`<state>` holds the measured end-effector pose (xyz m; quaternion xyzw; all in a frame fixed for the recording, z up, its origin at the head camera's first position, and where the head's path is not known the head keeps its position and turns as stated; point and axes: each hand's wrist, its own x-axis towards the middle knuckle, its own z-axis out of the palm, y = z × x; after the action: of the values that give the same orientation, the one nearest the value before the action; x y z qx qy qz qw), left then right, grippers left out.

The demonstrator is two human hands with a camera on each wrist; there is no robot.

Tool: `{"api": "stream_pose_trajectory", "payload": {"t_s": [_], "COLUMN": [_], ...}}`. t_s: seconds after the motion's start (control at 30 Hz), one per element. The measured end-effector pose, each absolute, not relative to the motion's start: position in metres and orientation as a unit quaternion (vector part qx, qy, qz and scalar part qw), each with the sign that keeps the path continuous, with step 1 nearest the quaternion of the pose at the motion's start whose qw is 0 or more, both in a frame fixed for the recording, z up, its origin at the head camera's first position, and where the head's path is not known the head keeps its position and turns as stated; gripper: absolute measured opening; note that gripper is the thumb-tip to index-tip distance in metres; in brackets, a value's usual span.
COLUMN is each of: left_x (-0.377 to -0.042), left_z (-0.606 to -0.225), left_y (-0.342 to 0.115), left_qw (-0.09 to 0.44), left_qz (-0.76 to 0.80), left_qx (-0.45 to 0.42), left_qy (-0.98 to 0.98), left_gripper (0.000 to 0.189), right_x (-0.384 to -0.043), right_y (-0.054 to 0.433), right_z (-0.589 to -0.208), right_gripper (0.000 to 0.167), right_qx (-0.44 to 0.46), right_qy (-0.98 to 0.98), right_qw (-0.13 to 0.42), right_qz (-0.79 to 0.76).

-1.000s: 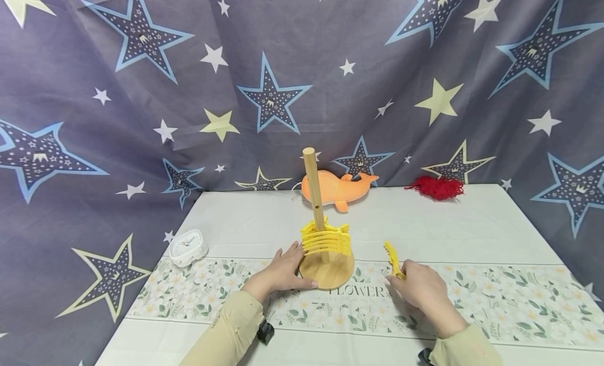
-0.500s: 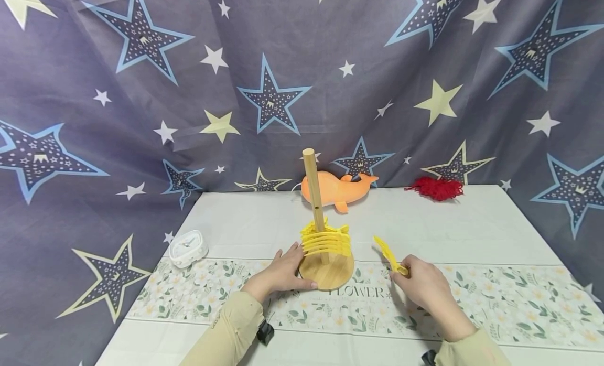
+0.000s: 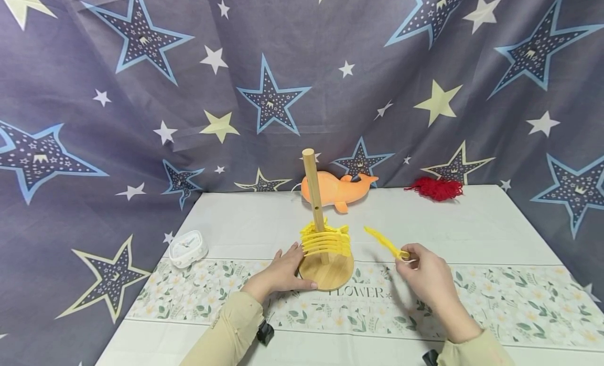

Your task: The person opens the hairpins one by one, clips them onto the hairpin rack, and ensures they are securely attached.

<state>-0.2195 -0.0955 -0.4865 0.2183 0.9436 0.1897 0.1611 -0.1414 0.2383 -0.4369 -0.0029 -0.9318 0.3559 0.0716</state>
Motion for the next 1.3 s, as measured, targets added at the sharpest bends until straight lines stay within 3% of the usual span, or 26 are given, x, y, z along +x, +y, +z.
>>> {"api": "stream_pose_trajectory", "payload": {"t_s": [0.53, 1.0, 1.3], "left_x": [-0.220, -0.220, -0.218], "left_z": [-0.487, -0.486, -0.484], "left_y": [-0.096, -0.096, -0.095], "left_qw": [0.160, 0.164, 0.168], "left_qz": [0.191, 0.190, 0.190], "left_qx": [0.216, 0.214, 0.211], "left_qy": [0.944, 0.944, 0.944], "left_gripper": [0.113, 0.113, 0.112], "right_x": [-0.140, -0.140, -0.142], "right_y": [0.237, 0.230, 0.223], "right_z": [-0.423, -0.417, -0.413], "right_gripper": [0.037, 0.049, 0.038], "right_qx": [-0.014, 0.011, 0.071], "right_qy": [-0.890, -0.848, -0.813], "right_qw": [0.206, 0.236, 0.230], "right_qz": [0.407, 0.475, 0.531]}}
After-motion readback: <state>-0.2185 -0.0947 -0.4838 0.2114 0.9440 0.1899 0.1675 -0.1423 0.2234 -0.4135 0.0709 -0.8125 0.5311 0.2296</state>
